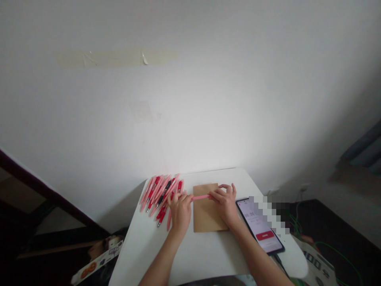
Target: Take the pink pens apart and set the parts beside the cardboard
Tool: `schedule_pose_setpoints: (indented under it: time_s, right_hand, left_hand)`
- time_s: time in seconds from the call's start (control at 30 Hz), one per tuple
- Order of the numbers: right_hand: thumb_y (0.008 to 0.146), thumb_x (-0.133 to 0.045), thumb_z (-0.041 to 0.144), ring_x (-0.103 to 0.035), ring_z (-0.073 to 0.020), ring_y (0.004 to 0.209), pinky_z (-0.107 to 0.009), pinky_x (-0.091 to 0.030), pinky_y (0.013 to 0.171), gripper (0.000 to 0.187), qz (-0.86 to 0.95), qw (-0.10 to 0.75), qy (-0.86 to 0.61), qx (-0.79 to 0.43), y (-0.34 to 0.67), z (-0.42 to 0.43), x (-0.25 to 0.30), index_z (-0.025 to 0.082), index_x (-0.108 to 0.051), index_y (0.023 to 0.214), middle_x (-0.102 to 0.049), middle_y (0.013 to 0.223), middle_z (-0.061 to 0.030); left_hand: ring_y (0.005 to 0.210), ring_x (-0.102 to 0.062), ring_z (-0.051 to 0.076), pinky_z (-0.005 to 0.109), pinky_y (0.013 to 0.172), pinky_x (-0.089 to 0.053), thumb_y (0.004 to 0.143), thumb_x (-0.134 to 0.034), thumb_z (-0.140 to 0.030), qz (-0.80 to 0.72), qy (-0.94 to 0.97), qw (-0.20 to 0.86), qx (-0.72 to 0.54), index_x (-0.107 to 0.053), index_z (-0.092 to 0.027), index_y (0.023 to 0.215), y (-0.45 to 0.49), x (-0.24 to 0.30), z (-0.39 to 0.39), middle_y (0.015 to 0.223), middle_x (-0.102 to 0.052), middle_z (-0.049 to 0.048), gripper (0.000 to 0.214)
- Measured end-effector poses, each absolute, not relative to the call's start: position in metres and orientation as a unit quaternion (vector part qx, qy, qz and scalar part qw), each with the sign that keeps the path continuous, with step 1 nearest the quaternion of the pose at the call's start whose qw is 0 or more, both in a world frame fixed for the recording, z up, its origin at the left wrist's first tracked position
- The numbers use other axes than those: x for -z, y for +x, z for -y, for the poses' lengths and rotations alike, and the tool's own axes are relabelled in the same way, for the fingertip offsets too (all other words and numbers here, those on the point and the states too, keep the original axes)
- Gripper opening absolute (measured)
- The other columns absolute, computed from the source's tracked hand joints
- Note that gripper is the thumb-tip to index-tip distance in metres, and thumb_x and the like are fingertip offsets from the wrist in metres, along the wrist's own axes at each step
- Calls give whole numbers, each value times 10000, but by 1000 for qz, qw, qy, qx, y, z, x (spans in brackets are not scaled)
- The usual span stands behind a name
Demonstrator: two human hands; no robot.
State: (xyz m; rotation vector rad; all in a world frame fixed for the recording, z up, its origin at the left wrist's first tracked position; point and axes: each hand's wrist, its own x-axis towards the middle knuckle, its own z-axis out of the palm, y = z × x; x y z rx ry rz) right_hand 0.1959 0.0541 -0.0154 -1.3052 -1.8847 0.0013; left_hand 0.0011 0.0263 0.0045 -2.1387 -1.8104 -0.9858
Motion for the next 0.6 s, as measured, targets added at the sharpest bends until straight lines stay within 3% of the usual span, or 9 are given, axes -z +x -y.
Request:
schedule_pose_setpoints:
  time_s: [0.13,0.33,0.6]
  right_hand:
    - [923,-576,321,-502,-248,1102,-582,-119,1104,148,750,416,-515,3,198,-58,21,360,-719,929,-710,876,32]
    - [949,-516,345,-490,-264,1108,-577,-169,1086,201,731,418,-540,6,198,-63,33,330,-714,980,-703,941,-6]
    - [947,-521,343,-472,-260,1118,-547,-203,1087,205,732,419,-537,-14,201,-62,32,317,-712,1018,-698,981,-14]
  left_hand:
    - [967,-594,242,602,1073,-249,876,-559,-170,596,-722,82,340,-710,-310,943,2,0,-27,937,-745,6,217]
    - [1084,-597,251,622,1121,-186,876,-587,-228,589,-718,105,356,-653,-300,1113,0,5,-30,1067,-720,38,256]
    - [1029,-622,199,557,1157,-171,890,-557,-201,573,-719,88,384,-683,-278,940,-4,8,-31,985,-728,-1,155]
